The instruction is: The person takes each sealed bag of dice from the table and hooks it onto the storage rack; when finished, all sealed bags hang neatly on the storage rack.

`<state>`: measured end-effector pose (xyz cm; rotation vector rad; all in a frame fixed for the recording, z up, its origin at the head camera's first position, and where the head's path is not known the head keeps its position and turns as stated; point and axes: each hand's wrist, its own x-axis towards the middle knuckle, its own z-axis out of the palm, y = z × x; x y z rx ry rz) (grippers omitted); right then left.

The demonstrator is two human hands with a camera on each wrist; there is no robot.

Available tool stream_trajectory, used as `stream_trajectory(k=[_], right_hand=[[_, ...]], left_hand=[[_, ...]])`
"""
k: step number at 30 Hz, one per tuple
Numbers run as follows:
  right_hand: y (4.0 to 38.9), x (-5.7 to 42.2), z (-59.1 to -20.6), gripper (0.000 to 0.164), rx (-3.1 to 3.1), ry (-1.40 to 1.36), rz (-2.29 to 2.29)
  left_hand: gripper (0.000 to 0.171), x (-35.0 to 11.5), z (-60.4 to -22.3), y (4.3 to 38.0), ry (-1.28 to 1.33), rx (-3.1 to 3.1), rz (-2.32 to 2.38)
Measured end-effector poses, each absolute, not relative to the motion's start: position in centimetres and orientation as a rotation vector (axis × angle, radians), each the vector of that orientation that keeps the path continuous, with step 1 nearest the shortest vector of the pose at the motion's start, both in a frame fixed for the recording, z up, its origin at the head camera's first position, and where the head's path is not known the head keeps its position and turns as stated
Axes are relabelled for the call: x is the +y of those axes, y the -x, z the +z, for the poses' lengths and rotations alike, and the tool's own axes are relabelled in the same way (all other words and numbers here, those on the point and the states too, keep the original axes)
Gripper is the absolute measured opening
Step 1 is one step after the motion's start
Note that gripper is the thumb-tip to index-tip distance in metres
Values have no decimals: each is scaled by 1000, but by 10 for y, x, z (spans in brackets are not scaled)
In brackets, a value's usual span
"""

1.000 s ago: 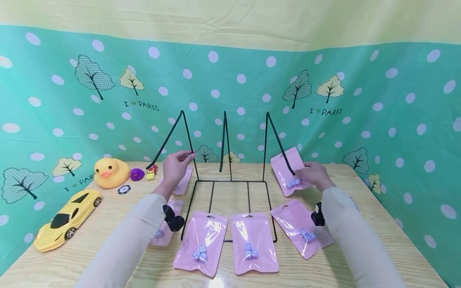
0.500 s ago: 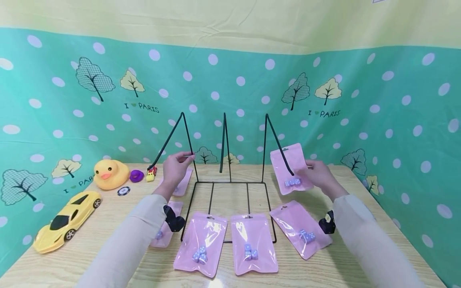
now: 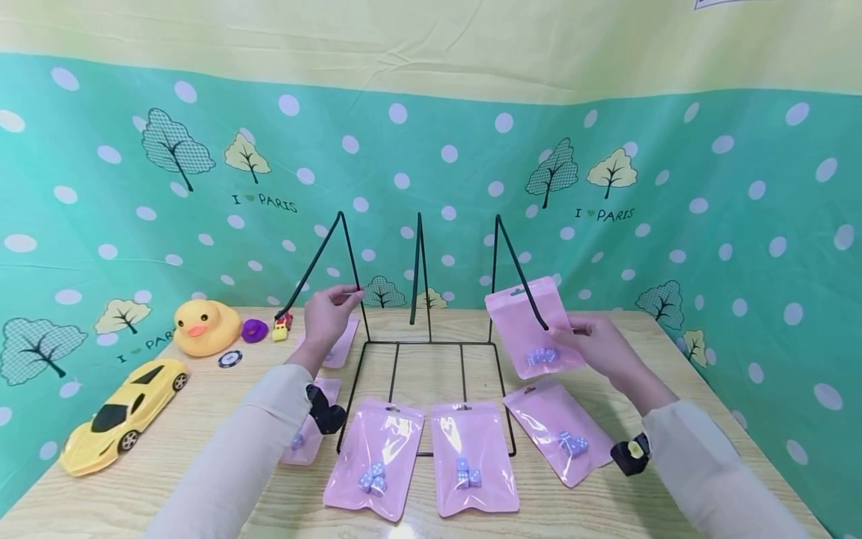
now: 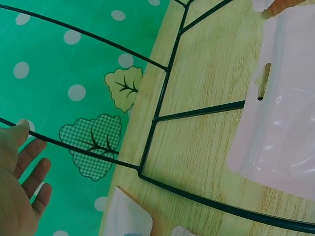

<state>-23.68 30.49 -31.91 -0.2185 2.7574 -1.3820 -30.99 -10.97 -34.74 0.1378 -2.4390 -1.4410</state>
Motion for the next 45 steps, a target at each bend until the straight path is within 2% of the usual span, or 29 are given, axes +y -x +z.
stream_trajectory(k=[5, 14, 19, 26, 37, 45], right_hand=[[216, 302, -318, 57, 2738, 184, -1359], [185, 302, -319, 29, 2756, 394, -1455], [170, 301, -319, 22, 2739, 515, -1534], [154, 304, -320, 20, 2709, 647, -1560], [139, 308, -313, 32, 2640, 897, -1744], [141, 310, -309, 28, 2740, 720, -1697]], left_hand=[[28, -108, -347, 309, -121, -2426, -1452], [28, -110, -347, 309, -111, -2422, -1443], [28, -110, -347, 309, -120, -2434, -1440], [28, -111, -348, 310, -116, -2428, -1436], [30, -111, -347, 311, -122, -2439, -1440], [29, -109, -347, 311, -110, -2437, -1441]])
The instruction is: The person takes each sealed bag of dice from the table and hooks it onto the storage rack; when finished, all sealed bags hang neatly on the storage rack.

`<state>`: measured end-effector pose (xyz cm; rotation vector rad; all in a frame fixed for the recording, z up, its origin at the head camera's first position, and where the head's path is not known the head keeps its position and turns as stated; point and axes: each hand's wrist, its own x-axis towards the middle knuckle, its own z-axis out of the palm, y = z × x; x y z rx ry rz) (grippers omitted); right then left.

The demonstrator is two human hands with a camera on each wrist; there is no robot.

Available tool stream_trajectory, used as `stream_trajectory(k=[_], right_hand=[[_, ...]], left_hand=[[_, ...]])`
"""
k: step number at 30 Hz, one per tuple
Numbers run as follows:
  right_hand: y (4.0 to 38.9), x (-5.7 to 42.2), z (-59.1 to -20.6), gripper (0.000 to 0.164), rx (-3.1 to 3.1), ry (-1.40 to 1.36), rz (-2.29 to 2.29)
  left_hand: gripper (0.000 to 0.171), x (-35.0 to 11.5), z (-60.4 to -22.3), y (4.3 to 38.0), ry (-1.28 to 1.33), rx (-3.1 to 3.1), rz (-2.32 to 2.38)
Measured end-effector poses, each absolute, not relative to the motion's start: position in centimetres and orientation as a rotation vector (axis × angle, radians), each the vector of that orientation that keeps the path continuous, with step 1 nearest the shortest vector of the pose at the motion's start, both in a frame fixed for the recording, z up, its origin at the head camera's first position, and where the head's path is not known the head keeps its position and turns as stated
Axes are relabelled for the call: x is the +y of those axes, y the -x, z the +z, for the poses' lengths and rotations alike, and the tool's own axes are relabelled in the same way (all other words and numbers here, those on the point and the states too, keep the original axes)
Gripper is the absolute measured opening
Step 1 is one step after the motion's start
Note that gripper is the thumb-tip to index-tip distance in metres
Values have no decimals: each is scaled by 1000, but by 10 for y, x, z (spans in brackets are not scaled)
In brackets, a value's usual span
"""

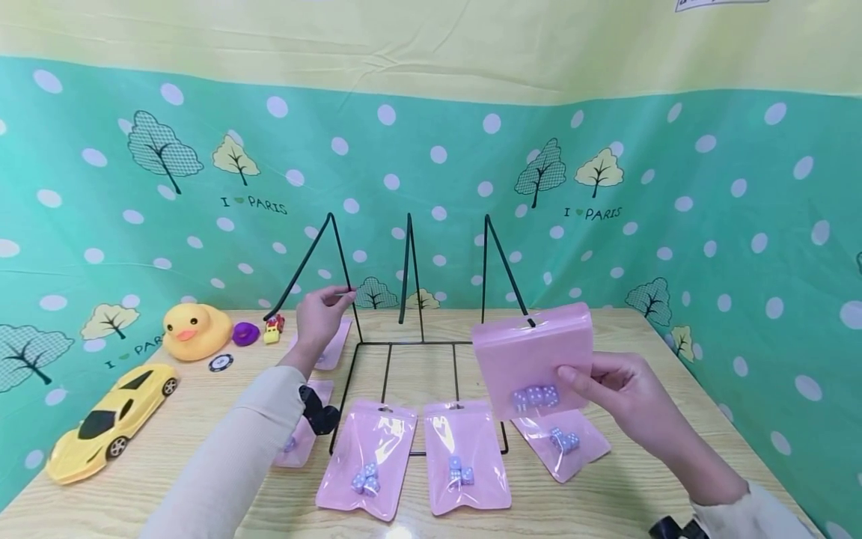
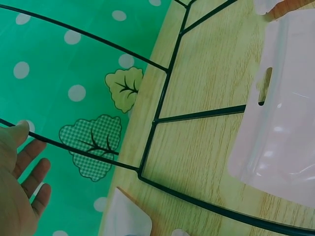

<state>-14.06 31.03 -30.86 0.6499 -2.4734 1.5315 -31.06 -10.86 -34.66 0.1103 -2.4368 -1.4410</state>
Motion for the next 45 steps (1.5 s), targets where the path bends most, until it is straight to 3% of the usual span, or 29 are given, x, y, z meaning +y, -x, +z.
stream_trajectory(k=[28, 45], right_hand=[[166, 293, -311, 30, -2486, -503, 1609], [194, 274, -307, 21, -2442, -413, 1676]], left_hand=[[29, -109, -348, 311, -114, -2425, -1441], [29, -114, -349, 312, -109, -2426, -1461]])
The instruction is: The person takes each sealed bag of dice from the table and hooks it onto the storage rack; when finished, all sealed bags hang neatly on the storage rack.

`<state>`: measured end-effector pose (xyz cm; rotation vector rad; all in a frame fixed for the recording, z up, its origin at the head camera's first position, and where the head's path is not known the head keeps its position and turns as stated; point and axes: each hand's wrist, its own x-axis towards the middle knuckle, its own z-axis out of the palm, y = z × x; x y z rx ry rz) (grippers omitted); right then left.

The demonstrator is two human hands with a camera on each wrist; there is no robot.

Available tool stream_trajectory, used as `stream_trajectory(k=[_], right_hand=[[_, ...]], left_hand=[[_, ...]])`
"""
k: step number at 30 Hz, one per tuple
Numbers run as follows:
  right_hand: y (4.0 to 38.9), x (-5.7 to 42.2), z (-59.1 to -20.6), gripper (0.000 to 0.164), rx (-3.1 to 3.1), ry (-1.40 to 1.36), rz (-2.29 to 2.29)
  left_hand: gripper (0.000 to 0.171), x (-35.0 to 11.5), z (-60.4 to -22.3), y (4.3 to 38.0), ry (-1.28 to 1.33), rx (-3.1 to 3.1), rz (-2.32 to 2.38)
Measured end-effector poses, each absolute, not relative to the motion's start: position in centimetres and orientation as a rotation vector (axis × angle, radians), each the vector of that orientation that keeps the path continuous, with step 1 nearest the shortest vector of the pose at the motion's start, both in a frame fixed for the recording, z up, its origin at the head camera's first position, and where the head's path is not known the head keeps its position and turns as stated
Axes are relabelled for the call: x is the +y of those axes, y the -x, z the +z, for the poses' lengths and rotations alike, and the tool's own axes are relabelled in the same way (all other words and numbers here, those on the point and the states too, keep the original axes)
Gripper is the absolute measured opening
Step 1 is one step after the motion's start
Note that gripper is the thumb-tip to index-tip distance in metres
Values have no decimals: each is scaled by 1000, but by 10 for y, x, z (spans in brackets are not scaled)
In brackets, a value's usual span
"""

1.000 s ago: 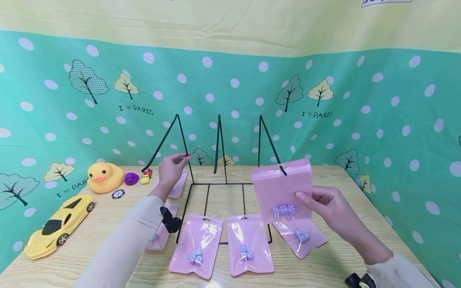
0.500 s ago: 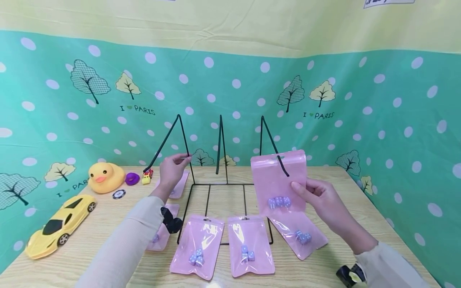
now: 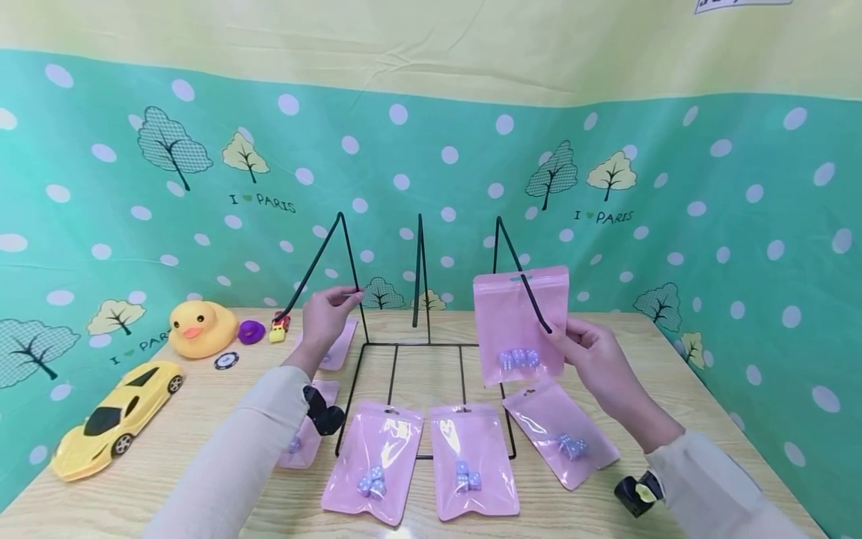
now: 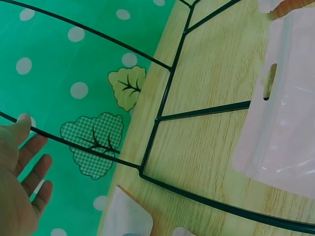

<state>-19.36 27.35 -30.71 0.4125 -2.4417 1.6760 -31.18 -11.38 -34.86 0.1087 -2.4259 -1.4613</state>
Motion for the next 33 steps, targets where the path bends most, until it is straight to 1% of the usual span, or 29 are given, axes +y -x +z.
stream_trajectory(k=[9, 14, 20, 31, 33], right_hand=[[210, 266, -305, 21, -2417, -376, 1686], [219, 262, -303, 24, -2410, -356, 1628], [231, 260, -301, 31, -2383, -346, 1613], [251, 260, -296, 32, -2387, -322, 1663], [252, 259, -295, 34, -2401, -312, 1649]], left_hand=[[30, -115, -351, 314, -97, -2424, -1460], [31, -114, -352, 315, -111, -2428, -1456], [31, -113, -353, 315, -126, -2418, -1478], [29, -113, -355, 315, -133, -2392, -1506], [29, -113, -355, 315, -127, -2398, -1503]])
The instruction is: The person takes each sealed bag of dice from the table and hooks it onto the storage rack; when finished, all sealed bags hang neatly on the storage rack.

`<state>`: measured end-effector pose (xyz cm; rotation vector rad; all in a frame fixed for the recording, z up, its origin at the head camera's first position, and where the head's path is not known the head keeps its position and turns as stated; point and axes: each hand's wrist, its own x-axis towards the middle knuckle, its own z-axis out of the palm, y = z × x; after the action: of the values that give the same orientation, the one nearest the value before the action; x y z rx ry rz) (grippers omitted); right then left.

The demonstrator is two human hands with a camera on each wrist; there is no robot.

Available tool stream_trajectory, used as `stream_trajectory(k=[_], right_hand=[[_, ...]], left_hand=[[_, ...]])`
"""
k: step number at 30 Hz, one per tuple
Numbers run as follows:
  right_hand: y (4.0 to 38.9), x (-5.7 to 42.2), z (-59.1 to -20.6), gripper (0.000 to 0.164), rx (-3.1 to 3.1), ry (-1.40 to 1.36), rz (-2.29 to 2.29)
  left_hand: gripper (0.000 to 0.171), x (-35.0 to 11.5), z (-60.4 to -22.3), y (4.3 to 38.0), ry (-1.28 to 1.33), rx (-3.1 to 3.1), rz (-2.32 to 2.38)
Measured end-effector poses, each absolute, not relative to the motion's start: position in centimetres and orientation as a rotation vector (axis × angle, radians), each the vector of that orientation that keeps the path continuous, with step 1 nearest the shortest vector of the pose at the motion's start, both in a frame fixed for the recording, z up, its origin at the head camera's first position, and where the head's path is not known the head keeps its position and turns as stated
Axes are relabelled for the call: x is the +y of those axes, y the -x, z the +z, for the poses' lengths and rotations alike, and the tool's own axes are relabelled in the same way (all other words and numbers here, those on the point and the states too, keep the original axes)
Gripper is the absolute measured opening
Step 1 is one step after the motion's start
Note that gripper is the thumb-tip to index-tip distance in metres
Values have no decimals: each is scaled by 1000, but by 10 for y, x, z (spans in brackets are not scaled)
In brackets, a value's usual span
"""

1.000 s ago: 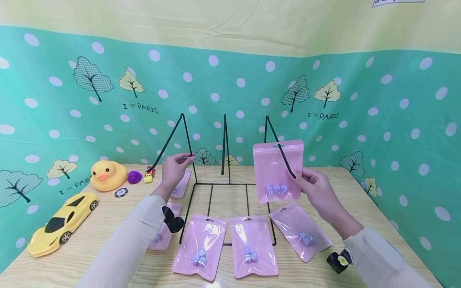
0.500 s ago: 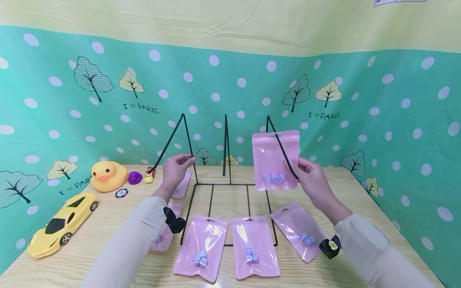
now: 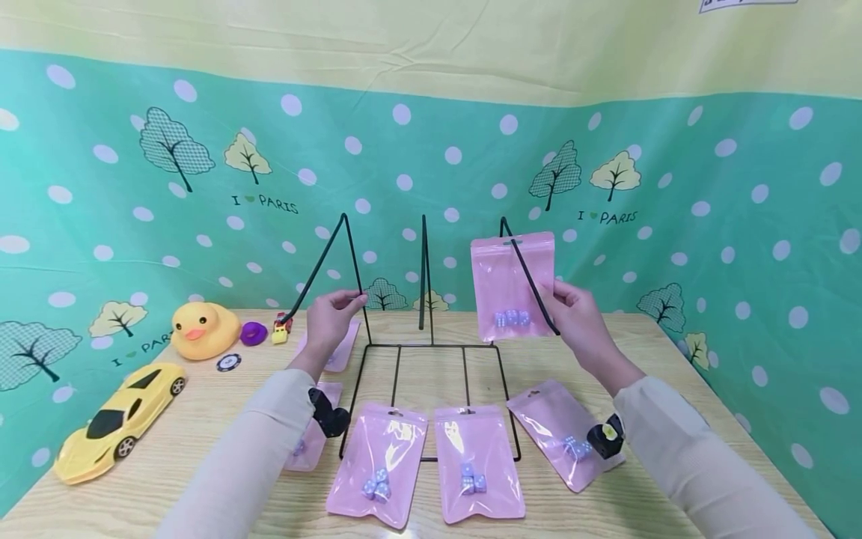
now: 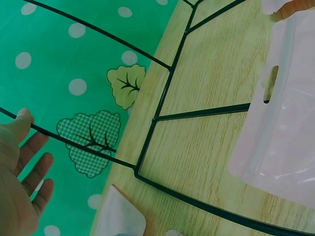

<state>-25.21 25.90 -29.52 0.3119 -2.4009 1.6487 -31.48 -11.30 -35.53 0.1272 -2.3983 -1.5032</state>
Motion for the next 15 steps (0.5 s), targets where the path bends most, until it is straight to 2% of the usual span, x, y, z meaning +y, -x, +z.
stream_trajectory(k=[15], right_hand=[[267, 249, -293, 63, -2448, -291, 1621]], left_hand=[[30, -113, -355, 314, -125, -2405, -1518]])
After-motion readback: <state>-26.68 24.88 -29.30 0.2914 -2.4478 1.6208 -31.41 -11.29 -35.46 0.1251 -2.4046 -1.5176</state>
